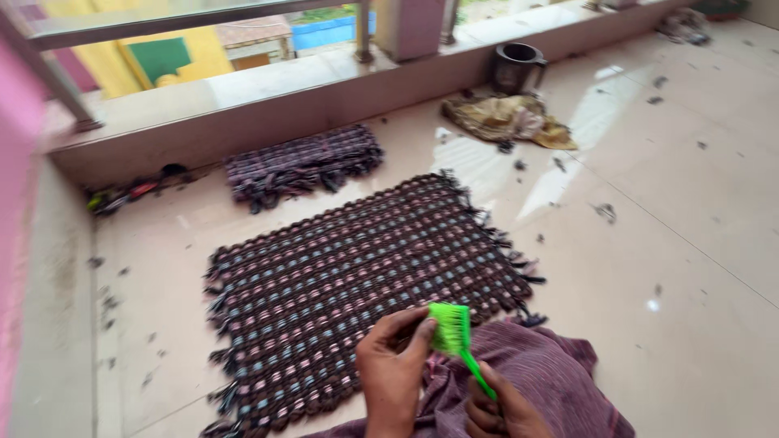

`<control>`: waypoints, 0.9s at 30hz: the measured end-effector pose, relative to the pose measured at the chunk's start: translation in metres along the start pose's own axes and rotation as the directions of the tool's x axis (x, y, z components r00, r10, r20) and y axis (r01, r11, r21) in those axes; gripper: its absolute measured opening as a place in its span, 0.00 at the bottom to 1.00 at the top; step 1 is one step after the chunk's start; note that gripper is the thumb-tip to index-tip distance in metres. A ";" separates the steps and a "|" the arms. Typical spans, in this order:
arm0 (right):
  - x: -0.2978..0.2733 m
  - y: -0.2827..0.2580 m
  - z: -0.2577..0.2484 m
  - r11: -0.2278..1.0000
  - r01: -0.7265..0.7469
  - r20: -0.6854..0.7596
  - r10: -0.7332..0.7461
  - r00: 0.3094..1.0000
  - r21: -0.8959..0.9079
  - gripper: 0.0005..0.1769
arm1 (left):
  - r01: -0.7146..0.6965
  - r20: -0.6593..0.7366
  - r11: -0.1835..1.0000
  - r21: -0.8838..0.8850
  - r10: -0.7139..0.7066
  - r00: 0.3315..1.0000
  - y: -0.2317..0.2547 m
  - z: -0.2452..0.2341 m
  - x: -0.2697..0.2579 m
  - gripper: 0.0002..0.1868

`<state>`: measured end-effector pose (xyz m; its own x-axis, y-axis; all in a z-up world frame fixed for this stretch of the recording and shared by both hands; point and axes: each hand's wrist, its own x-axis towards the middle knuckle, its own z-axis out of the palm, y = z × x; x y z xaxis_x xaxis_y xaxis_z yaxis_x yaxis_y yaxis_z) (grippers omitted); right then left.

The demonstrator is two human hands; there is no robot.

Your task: The person cleans two rugs by hand using a green brush to remove hair and debris while on a tiled floor.

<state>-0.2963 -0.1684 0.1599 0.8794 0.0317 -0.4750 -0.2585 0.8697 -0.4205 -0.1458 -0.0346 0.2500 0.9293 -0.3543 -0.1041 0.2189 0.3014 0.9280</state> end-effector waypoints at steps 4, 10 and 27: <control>0.017 -0.002 0.000 0.993 0.107 -0.084 -0.110 0.990 -0.040 0.29 | -0.006 -0.010 0.994 0.113 0.007 1.000 -0.032 -0.005 0.015 0.14; 0.056 -0.047 0.014 0.951 0.218 -0.143 -0.253 0.957 -0.221 0.31 | -0.015 0.105 0.958 0.287 -0.016 0.994 -0.046 -0.009 0.086 0.15; 0.242 -0.100 -0.104 0.947 0.255 -0.527 -0.118 0.842 0.196 0.24 | -0.465 0.683 0.640 0.612 -0.132 0.718 -0.122 0.409 0.203 0.30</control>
<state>-0.0994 -0.2987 0.0067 0.5599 -0.3355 -0.7576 0.0580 0.9280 -0.3681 -0.1059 -0.5055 0.2618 0.4352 -0.8991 0.0470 -0.4741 -0.1845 0.8610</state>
